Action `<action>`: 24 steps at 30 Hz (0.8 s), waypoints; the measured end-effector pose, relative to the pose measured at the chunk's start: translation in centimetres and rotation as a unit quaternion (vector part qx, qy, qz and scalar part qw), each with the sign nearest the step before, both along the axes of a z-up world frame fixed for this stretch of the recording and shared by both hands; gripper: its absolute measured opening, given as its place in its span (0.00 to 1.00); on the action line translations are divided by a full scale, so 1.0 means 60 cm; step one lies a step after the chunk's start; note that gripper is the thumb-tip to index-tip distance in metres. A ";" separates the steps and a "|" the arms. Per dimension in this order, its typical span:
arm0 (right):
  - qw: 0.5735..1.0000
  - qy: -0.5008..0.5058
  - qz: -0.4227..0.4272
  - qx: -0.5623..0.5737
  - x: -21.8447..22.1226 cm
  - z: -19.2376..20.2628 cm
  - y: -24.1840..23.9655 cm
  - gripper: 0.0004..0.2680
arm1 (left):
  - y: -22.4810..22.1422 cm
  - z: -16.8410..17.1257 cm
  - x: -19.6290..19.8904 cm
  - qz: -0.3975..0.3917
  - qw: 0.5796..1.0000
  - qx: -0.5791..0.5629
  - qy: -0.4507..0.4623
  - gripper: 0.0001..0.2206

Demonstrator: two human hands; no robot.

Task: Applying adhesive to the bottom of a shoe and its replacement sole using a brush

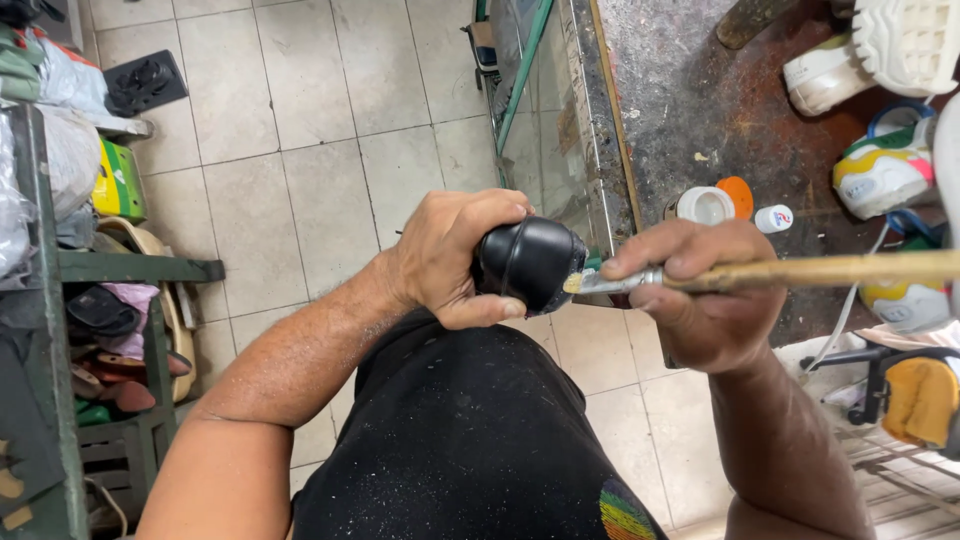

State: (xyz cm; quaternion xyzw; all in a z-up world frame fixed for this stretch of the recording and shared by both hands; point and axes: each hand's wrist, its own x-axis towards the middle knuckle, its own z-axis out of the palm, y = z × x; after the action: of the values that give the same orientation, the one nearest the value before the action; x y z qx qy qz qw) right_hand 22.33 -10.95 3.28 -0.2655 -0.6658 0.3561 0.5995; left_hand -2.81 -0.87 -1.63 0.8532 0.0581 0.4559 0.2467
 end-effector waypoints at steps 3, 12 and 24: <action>0.998 -0.064 0.012 0.021 -0.010 0.012 -0.013 0.05 | 0.000 0.008 0.004 0.013 0.999 -0.042 0.022 0.29; 0.994 -0.054 -0.061 0.074 -0.010 0.020 0.015 0.08 | 0.023 0.020 0.039 -0.022 0.955 -0.296 -0.029 0.32; 0.991 -0.037 -0.127 0.024 -0.033 -0.113 0.053 0.11 | 0.080 -0.147 0.050 -0.113 0.757 -0.626 -0.149 0.22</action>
State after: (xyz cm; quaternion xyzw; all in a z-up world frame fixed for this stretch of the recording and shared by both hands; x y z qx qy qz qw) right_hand 20.37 -7.78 -3.47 -0.3463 -0.6566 0.2507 0.6213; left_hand 0.21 3.93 -10.45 0.4301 0.1959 0.4083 0.7809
